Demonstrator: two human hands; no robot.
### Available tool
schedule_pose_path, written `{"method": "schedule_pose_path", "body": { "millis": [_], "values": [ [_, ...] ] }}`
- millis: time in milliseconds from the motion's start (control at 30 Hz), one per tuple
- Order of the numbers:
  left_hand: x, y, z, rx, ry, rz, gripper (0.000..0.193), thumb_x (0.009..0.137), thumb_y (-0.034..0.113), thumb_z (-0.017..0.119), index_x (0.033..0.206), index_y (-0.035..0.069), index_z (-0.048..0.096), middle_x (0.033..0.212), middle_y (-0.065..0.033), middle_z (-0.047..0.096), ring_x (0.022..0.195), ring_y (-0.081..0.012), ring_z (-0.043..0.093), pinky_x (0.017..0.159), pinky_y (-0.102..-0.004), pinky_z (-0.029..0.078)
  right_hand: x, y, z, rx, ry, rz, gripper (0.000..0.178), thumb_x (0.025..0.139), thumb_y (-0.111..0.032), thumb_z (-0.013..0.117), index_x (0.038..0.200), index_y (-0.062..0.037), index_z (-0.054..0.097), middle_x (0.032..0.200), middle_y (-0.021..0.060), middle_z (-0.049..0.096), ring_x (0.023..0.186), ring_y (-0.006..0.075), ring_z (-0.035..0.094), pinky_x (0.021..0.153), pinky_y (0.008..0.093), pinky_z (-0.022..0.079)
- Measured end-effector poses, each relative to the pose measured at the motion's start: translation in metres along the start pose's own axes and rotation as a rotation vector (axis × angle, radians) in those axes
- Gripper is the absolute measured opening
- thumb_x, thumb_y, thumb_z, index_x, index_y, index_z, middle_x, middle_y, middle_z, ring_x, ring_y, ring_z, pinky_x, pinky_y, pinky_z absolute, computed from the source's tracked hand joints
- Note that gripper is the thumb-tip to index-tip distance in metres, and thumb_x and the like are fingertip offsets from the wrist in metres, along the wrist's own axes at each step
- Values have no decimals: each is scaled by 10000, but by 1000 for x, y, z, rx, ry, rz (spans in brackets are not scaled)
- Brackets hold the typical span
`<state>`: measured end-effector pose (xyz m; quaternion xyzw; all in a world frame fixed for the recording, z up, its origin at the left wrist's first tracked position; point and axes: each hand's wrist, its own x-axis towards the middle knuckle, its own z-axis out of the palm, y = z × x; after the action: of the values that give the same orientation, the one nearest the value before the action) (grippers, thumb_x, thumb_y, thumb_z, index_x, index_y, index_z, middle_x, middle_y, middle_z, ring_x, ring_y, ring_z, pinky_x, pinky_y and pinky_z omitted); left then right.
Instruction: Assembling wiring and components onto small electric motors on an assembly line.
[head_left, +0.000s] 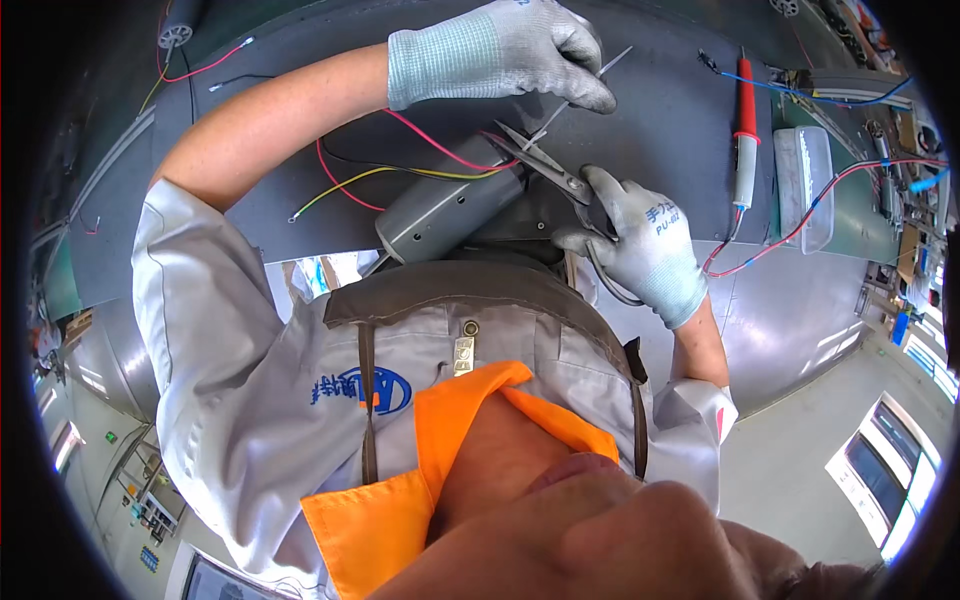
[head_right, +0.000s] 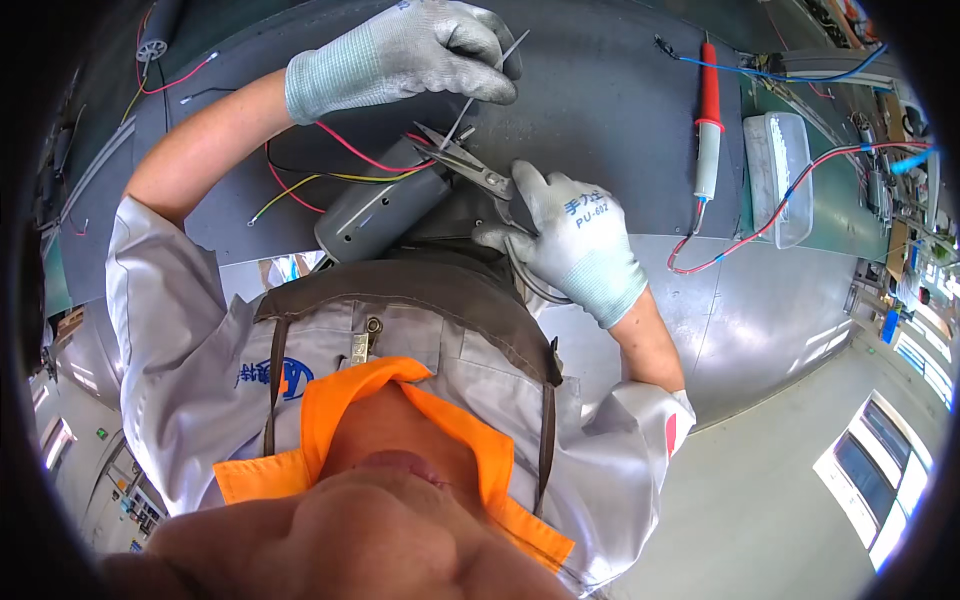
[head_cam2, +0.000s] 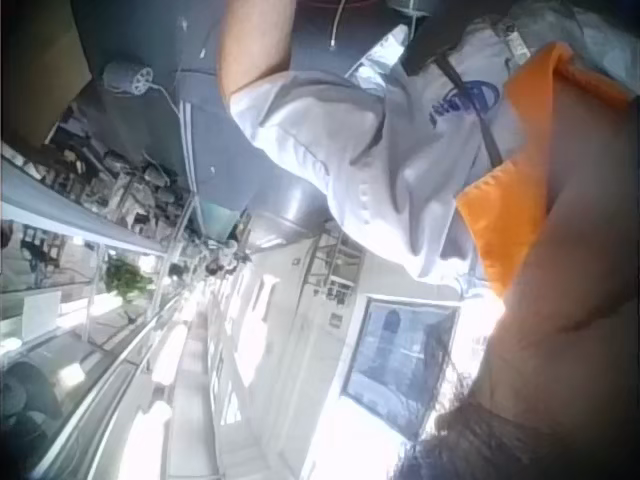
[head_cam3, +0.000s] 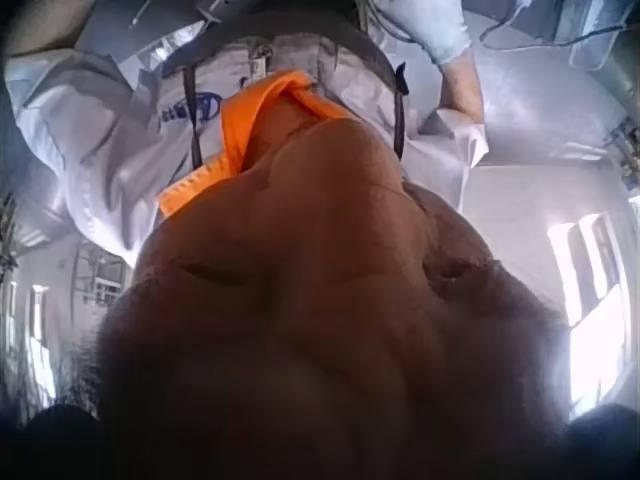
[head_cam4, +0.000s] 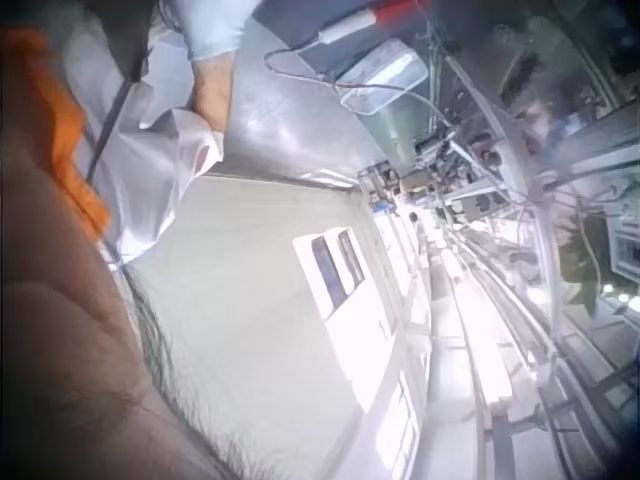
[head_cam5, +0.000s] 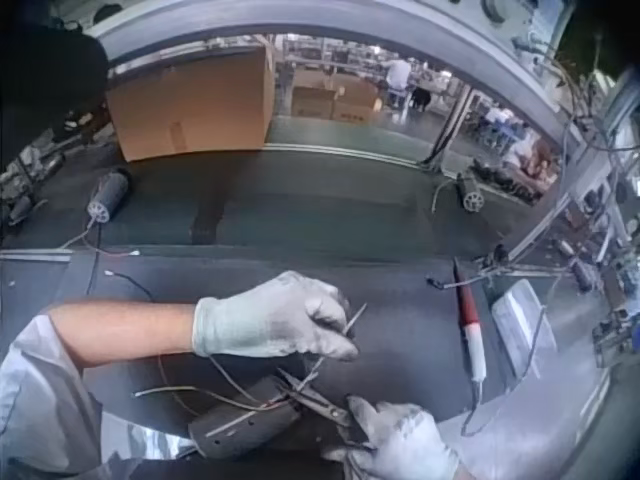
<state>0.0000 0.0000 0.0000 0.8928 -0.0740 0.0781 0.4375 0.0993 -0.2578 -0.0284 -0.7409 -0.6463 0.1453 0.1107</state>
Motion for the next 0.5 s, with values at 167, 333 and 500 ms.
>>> {"method": "schedule_pose_path", "body": {
  "millis": [167, 333, 500],
  "values": [
    [-15, -1, -15, 82, 149, -49, 296, 892, 268, 749, 995, -1, 683, 830, -157, 629, 806, -266, 635, 724, -345, 497, -7, 1, -1, -179, -69, 90, 703, 717, -451, 839, 1246, -56, 599, 814, 163, 669, 727, 372, 672, 655, 421, 534],
    [-116, 33, -68, -333, -382, 133, 519, 850, 508, 747, 998, 11, 719, 993, -183, 669, 942, -368, 662, 848, -445, 525, 6, 29, -7, -303, 175, 256, 564, 784, -372, 796, 1201, -57, 583, 774, 170, 665, 755, 358, 684, 660, 446, 529],
    [-157, 37, -9, 491, 91, -94, 823, 785, 640, 675, 1325, 25, 584, 1323, -197, 569, 1225, -384, 545, 1063, -496, 411, 7, 39, 24, 73, 307, 36, 278, 889, -287, 721, 998, -32, 709, 926, 190, 700, 822, 336, 704, 730, 426, 549]
  ]
}}
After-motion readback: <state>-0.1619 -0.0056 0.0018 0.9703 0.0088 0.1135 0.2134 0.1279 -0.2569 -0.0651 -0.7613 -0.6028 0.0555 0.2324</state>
